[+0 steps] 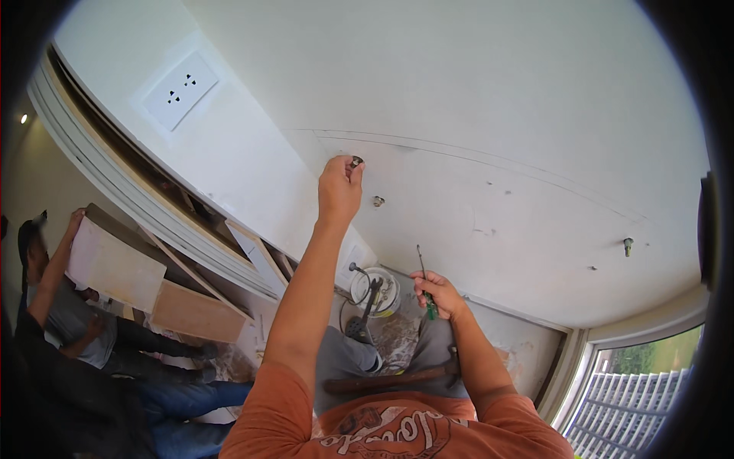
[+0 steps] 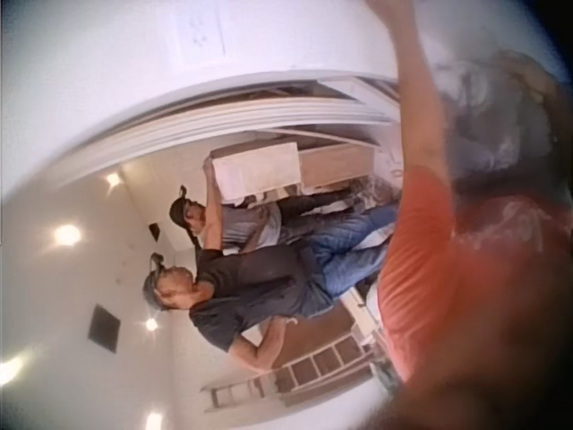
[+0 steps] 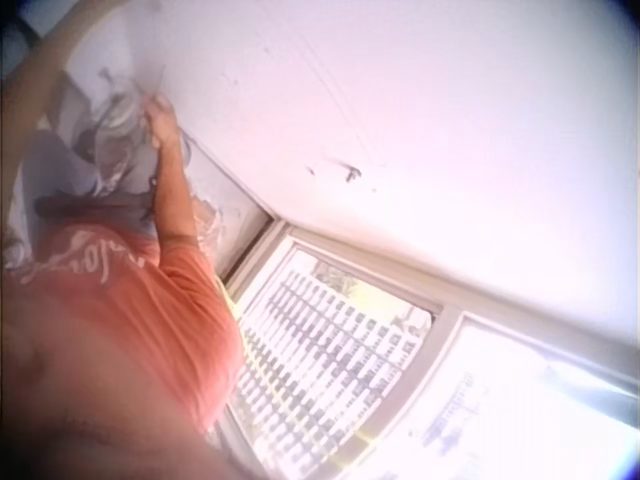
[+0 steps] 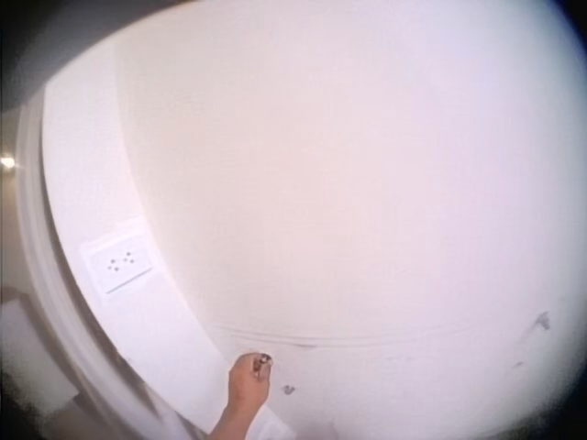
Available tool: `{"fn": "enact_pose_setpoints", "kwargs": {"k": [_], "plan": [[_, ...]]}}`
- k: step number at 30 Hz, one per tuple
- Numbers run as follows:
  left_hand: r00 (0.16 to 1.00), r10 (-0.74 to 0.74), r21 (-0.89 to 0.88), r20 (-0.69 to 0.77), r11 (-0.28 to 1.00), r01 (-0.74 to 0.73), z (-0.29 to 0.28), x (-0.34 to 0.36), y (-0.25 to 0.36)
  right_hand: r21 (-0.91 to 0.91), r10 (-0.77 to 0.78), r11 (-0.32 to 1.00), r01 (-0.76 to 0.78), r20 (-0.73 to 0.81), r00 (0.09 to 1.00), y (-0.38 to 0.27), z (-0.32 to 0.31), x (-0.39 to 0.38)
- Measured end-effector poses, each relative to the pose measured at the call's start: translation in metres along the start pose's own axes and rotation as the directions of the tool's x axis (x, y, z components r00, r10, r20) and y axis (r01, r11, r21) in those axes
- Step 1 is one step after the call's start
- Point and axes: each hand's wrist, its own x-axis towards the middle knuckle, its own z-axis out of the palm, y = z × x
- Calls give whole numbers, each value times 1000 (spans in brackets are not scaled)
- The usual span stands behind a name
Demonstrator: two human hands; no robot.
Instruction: The person sits on the floor and installs metal fixtures into the ceiling using a wrench, hammer, and screwdriver. They tighten bolts and secure the fixtures in place while another person stands nearby holding a wooden board.
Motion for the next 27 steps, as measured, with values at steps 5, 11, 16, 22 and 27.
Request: {"fn": "enact_pose_setpoints", "kwargs": {"k": [5, 11, 16, 22, 27], "plan": [[999, 18, 88, 28, 996, -20, 1, -4, -5, 13, -21, 1000, 21, 15, 1000, 1, 1, -1], [1000, -29, 95, 11, 995, 28, 3, -6, -1, 14, -18, 1000, 18, 10, 1000, 1, 3, -4], [1000, -5, 130, 31, 991, 1, 2, -9, -1, 3, -26, 1000, 26, 2, 1000, 3, 2, -1], [990, 116, 169, 80, 977, -128, -5, -8, -10, -2, -12, 1000, 12, -2, 1000, 2, 6, 2], [947, 318, 138, 55, 937, -322, 1, -4, -18, -11, -3, 1000, 3, -5, 1000, 6, 7, 4]]}}
